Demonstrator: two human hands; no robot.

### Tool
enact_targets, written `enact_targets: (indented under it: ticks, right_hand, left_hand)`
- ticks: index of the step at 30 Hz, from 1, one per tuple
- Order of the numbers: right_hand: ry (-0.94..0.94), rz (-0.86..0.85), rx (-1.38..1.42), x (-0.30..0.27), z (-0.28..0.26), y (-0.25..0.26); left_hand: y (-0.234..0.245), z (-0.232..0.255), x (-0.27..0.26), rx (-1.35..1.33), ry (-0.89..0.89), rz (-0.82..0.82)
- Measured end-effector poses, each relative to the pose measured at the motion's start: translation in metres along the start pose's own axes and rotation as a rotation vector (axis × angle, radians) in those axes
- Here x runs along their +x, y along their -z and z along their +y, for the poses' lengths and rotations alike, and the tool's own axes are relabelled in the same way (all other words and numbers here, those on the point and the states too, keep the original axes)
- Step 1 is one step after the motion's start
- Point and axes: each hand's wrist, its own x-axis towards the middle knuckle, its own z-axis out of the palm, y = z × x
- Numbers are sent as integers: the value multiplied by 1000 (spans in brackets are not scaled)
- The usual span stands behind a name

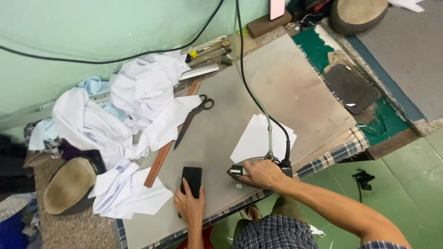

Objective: The person marks a white fabric piece with a ruler and chalk, then cuts along the marked lines using shears. After cutting, the person irons the fabric piece on the table using a steam iron.

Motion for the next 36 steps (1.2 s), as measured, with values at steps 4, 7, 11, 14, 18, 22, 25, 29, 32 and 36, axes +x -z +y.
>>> enact_targets:
  ticks: [4,7,11,14,18,22,25,29,32,36]
  right_hand:
    - [-20,131,20,2,14,4]
    - [-56,195,50,17,33,14]
    - [-123,286,100,40,67,44]
    - [-163,374,98,63,106,61]
    - [-171,400,99,76,172,76]
    - [-179,385,71,59,246,96]
    - [-253,284,157,25,296,119]
    - [-474,215,287,-24,368,158]
    - [-593,395,228,-36,419,157]
    - [-669,413,286,-21,486,155]
  left_hand:
    - [-6,-1,-1,71,14,23]
    - [-10,-6,-4,108,-17,62]
    - [-41,-13,3,23,-128,199]
    - [-50,24,9,-76,-314,80]
    - [-88,113,32,-63,-588,86]
    - [-70,222,61,-116,-963,-289]
    - [-64,283,87,-128,-1110,-338]
    - [-82,339,130,-136,-1150,-327]
    - [-72,392,162,-37,-871,-550]
    - [-102,423,192,-21,-880,-480]
